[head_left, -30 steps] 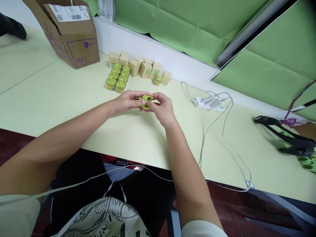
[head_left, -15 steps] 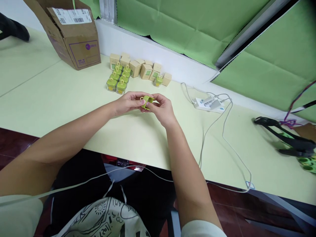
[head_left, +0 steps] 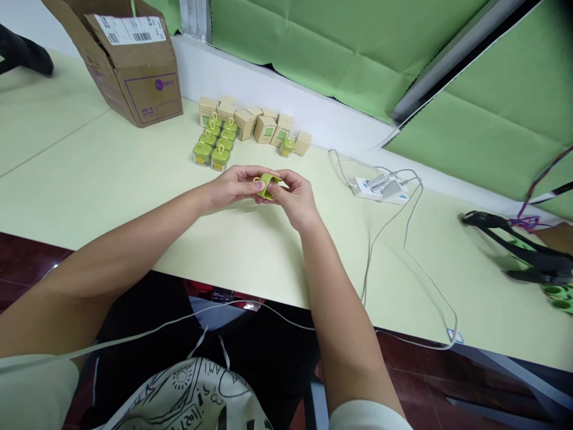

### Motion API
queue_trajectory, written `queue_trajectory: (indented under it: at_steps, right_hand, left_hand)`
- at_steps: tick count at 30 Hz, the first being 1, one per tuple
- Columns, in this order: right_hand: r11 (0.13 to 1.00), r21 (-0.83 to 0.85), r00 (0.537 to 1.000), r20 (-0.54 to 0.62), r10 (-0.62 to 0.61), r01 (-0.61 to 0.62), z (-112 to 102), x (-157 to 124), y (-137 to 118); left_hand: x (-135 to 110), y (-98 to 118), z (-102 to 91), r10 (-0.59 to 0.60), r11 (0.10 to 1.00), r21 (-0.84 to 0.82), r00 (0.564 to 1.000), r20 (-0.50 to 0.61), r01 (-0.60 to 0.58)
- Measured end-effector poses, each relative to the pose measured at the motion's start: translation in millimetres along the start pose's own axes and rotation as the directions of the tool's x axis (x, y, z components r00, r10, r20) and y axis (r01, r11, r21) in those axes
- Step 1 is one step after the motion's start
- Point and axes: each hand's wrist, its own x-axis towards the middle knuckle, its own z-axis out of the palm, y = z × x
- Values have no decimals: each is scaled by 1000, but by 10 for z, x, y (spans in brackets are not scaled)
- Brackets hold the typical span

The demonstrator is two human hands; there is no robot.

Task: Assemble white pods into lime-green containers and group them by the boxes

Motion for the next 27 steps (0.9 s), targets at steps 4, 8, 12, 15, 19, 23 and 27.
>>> queue_trajectory:
  at_steps: [4,8,12,15,19,23,27]
  right_hand:
    - [1000,8,1000,-1,10,-10,-12,-3,-36]
    - [999,23,1000,7,28,-28,-12,1,-15]
    - [999,22,999,28,46,-47,-16,6,17]
    - [998,42,999,9,35,-35,-22,12,24]
    - [999,49,1000,-16,7,-7,-21,17,13]
    - [980,197,998,-53,38,-27,-7,8,-21]
    - [949,308,991,-87,103,-71,20,-5,-49]
  left_hand:
    - [13,11,-8,3,1000,4,1000,-9,-3]
    - [7,13,-11,2,1000,18,1000,-21,-2]
    - [-2,18,3,-1,999,50,1000,-6,2]
    - [8,24,13,15,998,65,999,-36,-13]
    - [38,28,12,36,998,62,995,-93,-31]
    - [66,7,10,25,1000,1,986,-163,-25]
    - [90,-60,13,23,999,-19,983,-181,-27]
